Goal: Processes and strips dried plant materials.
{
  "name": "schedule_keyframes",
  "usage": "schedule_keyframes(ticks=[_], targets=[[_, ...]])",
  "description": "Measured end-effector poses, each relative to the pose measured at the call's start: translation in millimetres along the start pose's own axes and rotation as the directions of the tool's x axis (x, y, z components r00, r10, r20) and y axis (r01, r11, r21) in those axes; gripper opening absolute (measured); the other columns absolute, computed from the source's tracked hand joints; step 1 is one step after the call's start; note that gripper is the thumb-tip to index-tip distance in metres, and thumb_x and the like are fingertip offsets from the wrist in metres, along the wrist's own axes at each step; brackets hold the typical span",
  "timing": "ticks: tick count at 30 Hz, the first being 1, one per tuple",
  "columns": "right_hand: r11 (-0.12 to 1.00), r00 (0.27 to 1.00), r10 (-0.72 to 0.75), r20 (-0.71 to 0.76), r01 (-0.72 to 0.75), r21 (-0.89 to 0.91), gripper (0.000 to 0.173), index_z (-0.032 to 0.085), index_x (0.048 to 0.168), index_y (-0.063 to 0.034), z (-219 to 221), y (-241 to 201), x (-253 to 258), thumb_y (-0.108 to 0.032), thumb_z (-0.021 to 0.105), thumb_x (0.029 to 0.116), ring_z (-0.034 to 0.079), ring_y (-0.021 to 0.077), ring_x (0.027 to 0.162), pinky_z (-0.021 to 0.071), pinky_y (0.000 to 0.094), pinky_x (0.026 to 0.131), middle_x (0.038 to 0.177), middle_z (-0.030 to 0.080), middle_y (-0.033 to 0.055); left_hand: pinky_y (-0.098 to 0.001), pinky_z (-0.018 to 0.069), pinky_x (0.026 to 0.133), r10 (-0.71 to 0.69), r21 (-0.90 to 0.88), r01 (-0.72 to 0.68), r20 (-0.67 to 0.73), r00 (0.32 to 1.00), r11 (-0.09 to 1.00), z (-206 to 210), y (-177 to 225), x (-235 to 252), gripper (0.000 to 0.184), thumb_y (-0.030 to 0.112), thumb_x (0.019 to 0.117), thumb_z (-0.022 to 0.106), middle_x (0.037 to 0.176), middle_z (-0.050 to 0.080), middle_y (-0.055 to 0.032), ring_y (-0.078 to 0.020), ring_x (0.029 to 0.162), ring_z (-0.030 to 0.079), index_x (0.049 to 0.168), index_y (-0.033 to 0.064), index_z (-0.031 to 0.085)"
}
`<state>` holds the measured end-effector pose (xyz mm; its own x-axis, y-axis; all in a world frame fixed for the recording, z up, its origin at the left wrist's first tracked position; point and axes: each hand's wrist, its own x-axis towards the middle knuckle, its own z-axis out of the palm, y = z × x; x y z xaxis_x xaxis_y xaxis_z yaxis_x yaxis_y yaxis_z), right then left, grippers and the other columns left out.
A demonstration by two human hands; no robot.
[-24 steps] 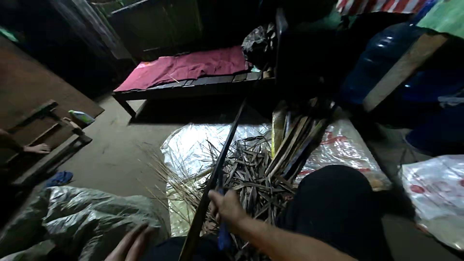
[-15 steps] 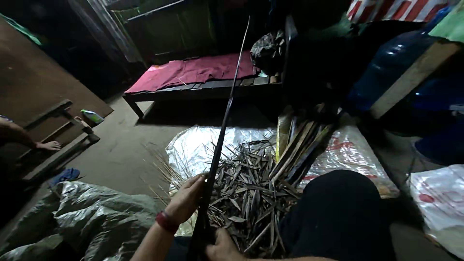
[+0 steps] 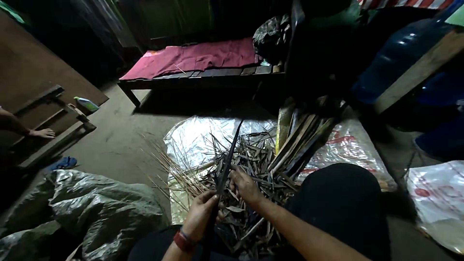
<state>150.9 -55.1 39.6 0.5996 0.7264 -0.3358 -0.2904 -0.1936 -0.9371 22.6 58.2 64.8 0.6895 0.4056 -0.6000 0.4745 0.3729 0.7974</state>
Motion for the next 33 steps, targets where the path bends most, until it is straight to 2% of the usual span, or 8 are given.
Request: schedule_keyframes(ticks=[2,5,11,15,21,25,27,33], targets=[[0.997,1.0,0.023,-0.012,-0.022,0.08,0.045,0.034,0.154,0.0025,5,2,0,-0.017,0.034,0.1136,0.051,0.0077,0.064,0.0468,0.0239,0.059,0.089,0.055,0.005,-0.0222,0.0545,0.049,-0.013,-0.03,0.013,0.007,1.0,0.999,3,-8,-3,0.019,0.005,0.1083,0.044,0.075,0.067,-0.0059,-0.01,0.053,0.063,0.118,-0.0026,0.058],[0.988,0.996,0.011,-0.092,0.003,0.156,0.04,0.045,0.146,0.0048,12,13,1,-0.015,0.035,0.1133,0.05,0.0058,0.059,0.0453,0.0217,0.054,0.086,0.056,0.0041,-0.0204,0.0527,0.048,-0.038,-0.052,0.039,0.015,0.999,0.998,5,-16,-7,0.017,0.004,0.1085,0.043,0.072,0.067,-0.0049,-0.0084,0.051,0.062,0.114,-0.0012,0.058],[0.993,0.993,-0.089,-0.079,0.095,0.071,0.037,0.05,0.141,0.0077,8,26,1,-0.012,0.037,0.1117,0.049,0.0044,0.059,0.0455,0.0219,0.056,0.085,0.058,0.0035,-0.0168,0.0477,0.045,-0.07,-0.127,0.073,0.027,0.997,0.989,5,-27,-8,0.018,0.005,0.1092,0.041,0.069,0.064,-0.0036,-0.0048,0.048,0.056,0.114,-0.0014,0.057],[0.984,0.984,-0.152,-0.096,0.142,-0.107,0.04,0.05,0.142,0.0105,1,36,3,-0.013,0.038,0.1112,0.055,0.0089,0.07,0.0502,0.0268,0.069,0.091,0.063,0.0095,-0.0148,0.0448,0.043,-0.088,-0.169,0.095,0.05,0.995,0.981,4,-28,-11,0.017,0.004,0.1091,0.041,0.065,0.059,-0.001,-0.0026,0.045,0.052,0.112,-0.0005,0.057],[0.985,0.985,-0.159,-0.068,0.154,-0.08,0.036,0.053,0.136,0.0111,-10,41,12,-0.008,0.037,0.1102,0.051,0.0052,0.065,0.0478,0.0227,0.064,0.083,0.056,0.0041,-0.0138,0.0435,0.042,-0.116,-0.176,0.129,0.078,0.99,0.976,-1,-32,-17,0.018,0.004,0.109,0.04,0.066,0.059,-0.0009,-0.0014,0.044,0.05,0.113,-0.0005,0.057],[0.996,0.987,-0.072,-0.145,0.078,0.036,0.036,0.048,0.14,0.0115,-13,36,16,-0.005,0.035,0.1102,0.05,0.0055,0.058,0.0466,0.0226,0.056,0.076,0.053,0.0014,-0.0135,0.0433,0.041,-0.127,-0.186,0.145,0.102,0.987,0.972,-4,-36,-21,0.019,0.003,0.1086,0.04,0.065,0.058,-0.0002,-0.0013,0.044,0.05,0.11,-0.0006,0.058],[0.987,0.979,0.015,-0.201,0.017,0.159,0.039,0.045,0.146,0.006,-25,32,25,-0.012,0.035,0.1127,0.048,0.0062,0.053,0.0449,0.0224,0.05,0.071,0.05,-0.0012,-0.0134,0.0434,0.042,-0.145,-0.157,0.164,0.125,0.981,0.974,-7,-42,-28,0.02,0.002,0.1075,0.04,0.064,0.059,0.0008,-0.0009,0.044,0.05,0.109,0.0007,0.06],[0.944,0.971,0.199,-0.134,-0.153,0.292,0.037,0.048,0.142,-0.0025,-59,33,37,-0.02,0.03,0.1149,0.043,0.0061,0.047,0.0388,0.0207,0.045,0.065,0.045,-0.0034,-0.014,0.0441,0.042,-0.161,-0.189,0.167,0.047,0.986,0.968,-17,-60,-37,0.019,0.001,0.1073,0.04,0.066,0.059,-0.0007,-0.0019,0.045,0.051,0.113,-0.0008,0.059]])
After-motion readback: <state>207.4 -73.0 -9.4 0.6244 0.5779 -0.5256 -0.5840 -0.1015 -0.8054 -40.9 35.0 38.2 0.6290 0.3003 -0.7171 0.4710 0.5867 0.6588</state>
